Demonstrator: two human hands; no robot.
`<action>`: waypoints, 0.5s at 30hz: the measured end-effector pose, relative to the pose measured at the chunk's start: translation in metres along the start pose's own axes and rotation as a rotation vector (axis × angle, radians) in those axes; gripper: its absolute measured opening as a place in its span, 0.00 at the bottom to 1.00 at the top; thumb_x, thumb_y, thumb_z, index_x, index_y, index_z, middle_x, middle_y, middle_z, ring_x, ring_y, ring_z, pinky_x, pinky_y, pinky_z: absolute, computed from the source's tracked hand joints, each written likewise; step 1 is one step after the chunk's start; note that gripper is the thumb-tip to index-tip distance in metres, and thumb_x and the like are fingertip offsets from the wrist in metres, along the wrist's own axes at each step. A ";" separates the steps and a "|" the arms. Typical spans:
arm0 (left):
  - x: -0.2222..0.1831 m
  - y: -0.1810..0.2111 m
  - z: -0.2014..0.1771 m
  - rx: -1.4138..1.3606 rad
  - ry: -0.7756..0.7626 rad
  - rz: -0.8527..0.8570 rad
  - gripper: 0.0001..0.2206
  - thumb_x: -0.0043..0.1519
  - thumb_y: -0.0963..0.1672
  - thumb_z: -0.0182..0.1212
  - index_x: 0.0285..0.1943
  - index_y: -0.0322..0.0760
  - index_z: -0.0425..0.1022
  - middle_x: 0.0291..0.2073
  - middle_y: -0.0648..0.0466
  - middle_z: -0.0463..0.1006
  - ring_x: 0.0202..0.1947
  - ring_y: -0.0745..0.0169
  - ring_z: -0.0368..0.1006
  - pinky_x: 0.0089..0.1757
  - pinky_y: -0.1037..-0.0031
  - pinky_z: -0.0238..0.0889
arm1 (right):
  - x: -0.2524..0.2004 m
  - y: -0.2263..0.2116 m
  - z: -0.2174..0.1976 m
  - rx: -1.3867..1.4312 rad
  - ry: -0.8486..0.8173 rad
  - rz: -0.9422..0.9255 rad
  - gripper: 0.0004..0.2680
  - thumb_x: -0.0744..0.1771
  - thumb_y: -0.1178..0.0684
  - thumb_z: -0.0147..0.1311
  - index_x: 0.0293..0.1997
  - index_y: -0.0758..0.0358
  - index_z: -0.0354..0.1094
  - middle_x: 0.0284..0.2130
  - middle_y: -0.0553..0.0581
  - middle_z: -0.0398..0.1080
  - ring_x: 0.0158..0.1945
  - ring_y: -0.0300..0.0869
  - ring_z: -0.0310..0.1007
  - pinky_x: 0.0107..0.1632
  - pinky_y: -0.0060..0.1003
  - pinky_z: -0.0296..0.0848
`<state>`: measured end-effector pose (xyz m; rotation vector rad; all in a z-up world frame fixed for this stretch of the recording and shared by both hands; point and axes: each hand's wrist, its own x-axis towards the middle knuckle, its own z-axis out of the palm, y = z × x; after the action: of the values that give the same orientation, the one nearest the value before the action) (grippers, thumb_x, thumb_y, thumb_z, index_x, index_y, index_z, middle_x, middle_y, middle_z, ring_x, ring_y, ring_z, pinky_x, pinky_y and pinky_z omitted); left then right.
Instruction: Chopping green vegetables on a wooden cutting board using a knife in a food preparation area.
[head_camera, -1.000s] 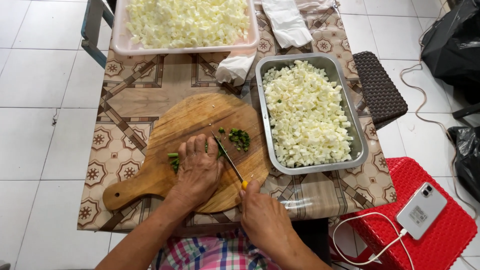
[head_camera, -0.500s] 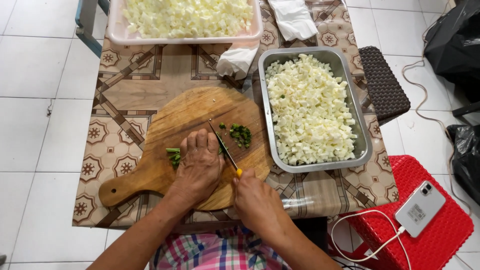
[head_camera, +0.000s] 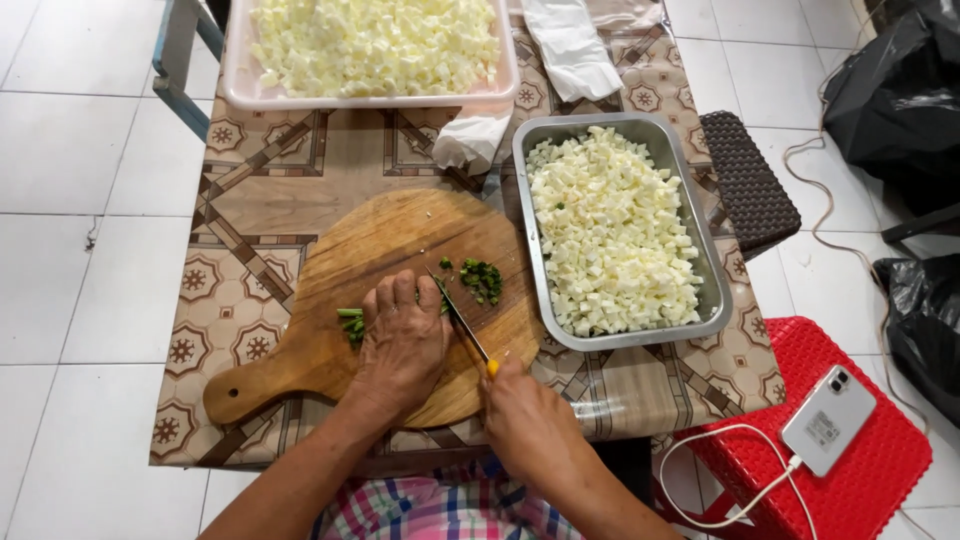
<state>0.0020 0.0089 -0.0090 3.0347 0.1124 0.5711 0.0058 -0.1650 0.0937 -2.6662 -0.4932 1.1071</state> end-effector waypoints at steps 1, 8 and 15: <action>0.000 0.001 0.001 -0.002 -0.001 0.003 0.22 0.62 0.47 0.54 0.62 0.30 0.64 0.54 0.41 0.63 0.52 0.41 0.60 0.52 0.53 0.57 | 0.004 0.000 0.001 0.002 0.000 0.004 0.10 0.75 0.49 0.28 0.45 0.58 0.57 0.27 0.49 0.66 0.24 0.41 0.66 0.28 0.39 0.70; 0.000 0.001 0.003 -0.003 0.070 -0.007 0.19 0.56 0.47 0.59 0.54 0.35 0.66 0.49 0.45 0.64 0.49 0.43 0.61 0.48 0.56 0.57 | 0.018 0.001 0.009 -0.093 0.165 -0.123 0.03 0.67 0.60 0.41 0.42 0.63 0.58 0.29 0.59 0.70 0.31 0.57 0.73 0.33 0.51 0.73; 0.001 -0.004 0.005 -0.034 -0.039 0.009 0.18 0.59 0.47 0.60 0.55 0.38 0.65 0.51 0.45 0.65 0.50 0.43 0.60 0.49 0.56 0.55 | 0.022 0.000 0.010 -0.058 0.100 -0.098 0.05 0.72 0.61 0.36 0.50 0.66 0.59 0.27 0.51 0.64 0.22 0.39 0.62 0.24 0.34 0.66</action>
<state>0.0042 0.0131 -0.0137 3.0127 0.0865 0.5093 0.0131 -0.1555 0.0726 -2.6986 -0.6389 0.9403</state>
